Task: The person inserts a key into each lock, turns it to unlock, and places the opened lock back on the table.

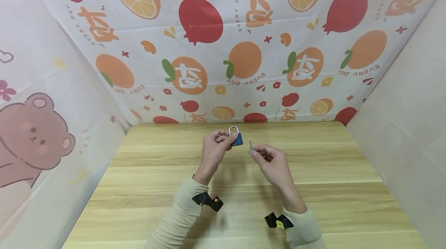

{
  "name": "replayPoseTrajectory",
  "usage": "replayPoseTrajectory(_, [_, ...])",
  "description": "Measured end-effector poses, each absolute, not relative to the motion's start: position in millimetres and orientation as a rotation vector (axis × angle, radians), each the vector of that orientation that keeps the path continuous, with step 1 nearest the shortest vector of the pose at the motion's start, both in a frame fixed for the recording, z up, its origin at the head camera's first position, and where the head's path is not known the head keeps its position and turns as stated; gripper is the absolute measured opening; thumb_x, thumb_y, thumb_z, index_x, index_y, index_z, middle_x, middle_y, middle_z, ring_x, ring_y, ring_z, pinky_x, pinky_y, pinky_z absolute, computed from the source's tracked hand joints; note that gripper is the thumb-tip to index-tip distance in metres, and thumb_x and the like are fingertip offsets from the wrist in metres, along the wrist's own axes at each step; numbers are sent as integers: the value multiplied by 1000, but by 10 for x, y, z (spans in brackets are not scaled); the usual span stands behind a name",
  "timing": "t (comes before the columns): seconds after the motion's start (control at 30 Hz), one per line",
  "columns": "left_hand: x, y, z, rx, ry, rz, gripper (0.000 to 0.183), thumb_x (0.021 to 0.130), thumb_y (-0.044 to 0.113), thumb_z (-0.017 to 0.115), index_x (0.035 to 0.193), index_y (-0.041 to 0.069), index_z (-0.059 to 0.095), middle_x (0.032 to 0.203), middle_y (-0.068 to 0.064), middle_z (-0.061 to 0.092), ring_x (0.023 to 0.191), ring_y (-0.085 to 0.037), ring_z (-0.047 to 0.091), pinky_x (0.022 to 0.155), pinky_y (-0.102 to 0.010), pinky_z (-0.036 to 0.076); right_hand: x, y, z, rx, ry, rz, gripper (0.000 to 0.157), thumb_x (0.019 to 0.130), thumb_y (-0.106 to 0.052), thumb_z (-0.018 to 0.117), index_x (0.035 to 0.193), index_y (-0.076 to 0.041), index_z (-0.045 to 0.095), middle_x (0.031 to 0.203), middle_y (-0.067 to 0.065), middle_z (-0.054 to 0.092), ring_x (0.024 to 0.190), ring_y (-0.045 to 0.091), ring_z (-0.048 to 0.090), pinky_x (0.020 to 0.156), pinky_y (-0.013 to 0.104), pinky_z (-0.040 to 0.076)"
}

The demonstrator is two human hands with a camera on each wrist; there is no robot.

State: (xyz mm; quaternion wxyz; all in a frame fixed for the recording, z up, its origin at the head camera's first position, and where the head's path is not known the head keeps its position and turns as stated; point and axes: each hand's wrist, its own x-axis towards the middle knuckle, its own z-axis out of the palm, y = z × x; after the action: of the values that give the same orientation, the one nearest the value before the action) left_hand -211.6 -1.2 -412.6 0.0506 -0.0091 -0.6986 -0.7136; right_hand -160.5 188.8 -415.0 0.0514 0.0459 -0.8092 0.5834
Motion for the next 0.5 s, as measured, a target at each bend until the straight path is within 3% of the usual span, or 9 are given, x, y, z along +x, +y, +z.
replayPoseTrajectory(0.23, [-2098, -9, -4101, -28, -2129, -2177, 28, 87, 29, 80, 95, 5, 67, 75, -1, 74, 69, -11, 64, 66, -25, 53, -1614, 1864, -4175, 146, -2484, 1780, 22, 98, -23, 68, 109, -5, 75, 97, 10, 73, 78, 8, 62, 67, 22, 51])
replayPoseTrajectory(0.5, [-2087, -2, -4078, -30, -2110, -2186, 28, 87, 28, 81, 97, 4, 70, 77, -5, 75, 71, -10, 66, 70, -27, 57, -1621, 1852, -4174, 161, -2470, 1819, 20, 98, -22, 68, 107, -6, 75, 88, -3, 71, 73, 9, 61, 61, 24, 50])
